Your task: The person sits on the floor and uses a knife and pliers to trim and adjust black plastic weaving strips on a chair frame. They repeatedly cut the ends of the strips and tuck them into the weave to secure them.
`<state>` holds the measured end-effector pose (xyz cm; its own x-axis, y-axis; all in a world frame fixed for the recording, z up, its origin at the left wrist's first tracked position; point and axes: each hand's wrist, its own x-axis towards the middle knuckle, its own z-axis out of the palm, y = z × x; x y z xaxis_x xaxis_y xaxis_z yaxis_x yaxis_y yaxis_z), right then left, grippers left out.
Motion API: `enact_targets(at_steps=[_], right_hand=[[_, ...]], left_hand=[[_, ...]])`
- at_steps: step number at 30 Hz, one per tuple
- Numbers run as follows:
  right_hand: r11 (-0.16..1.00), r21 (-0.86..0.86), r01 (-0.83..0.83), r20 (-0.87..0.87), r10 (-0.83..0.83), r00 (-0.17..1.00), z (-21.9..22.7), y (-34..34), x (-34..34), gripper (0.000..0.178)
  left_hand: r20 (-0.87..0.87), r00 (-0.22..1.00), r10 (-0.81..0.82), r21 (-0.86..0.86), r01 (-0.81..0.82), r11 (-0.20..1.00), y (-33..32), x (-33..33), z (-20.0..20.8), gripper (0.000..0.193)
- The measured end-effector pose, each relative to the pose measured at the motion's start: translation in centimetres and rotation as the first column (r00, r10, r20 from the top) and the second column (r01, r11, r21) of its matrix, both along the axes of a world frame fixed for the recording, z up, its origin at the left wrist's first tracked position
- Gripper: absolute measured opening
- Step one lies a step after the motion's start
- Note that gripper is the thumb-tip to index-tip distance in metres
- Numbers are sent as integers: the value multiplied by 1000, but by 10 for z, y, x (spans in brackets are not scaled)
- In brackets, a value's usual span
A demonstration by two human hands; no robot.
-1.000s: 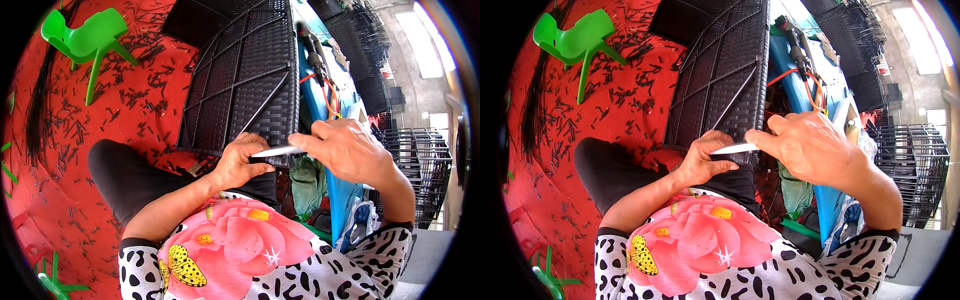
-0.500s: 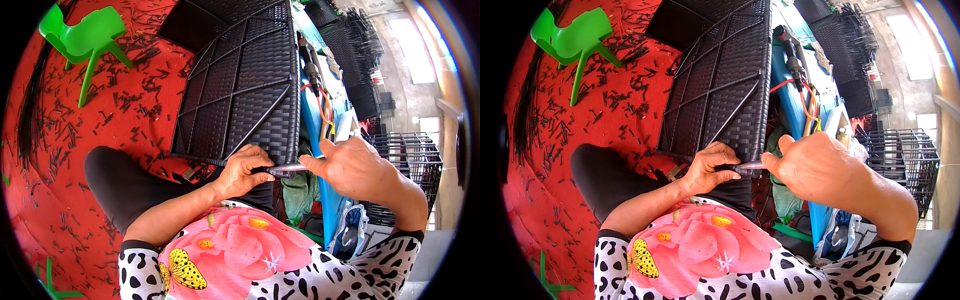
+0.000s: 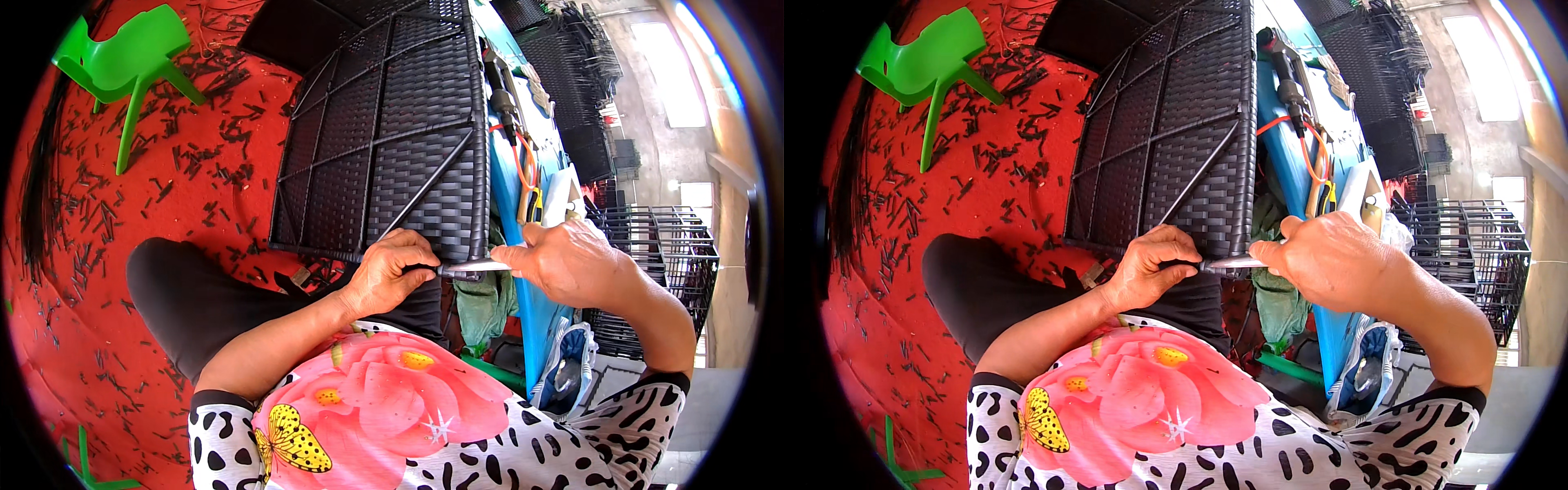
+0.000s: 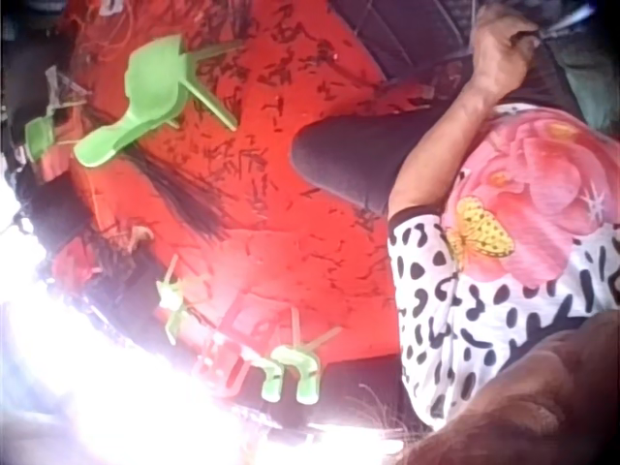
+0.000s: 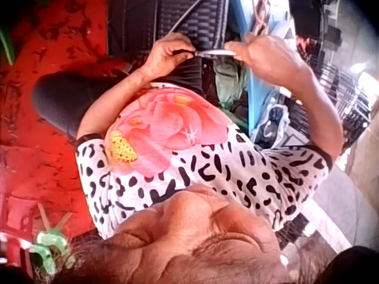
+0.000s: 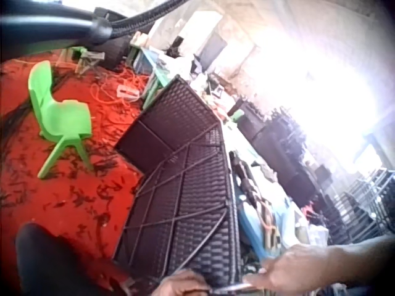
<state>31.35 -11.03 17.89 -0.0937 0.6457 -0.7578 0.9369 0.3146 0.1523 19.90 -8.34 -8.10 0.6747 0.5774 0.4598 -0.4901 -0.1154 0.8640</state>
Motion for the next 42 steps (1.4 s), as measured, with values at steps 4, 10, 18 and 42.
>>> enact_targets(at_steps=[4, 10, 18, 42], right_hand=[[994, -2, 105, -12, -105, 994, -1, -1, 3, 19], [981, 2, 194, -39, -194, 980, -4, -2, 10, 20], [974, 45, 220, -65, -217, 974, -7, -9, 17, 17], [984, 173, 43, -129, -21, 991, -12, -22, 29, 10]], left_hand=[[5, 1000, -23, -48, 23, 999, -3, 2, -1, 19], [-23, 996, -92, -112, 89, 990, -5, 1, 5, 21], [-77, 996, -44, -72, 39, 997, -9, 7, 17, 17], [-15, 995, 101, 31, -100, 994, -19, 14, 40, 13]])
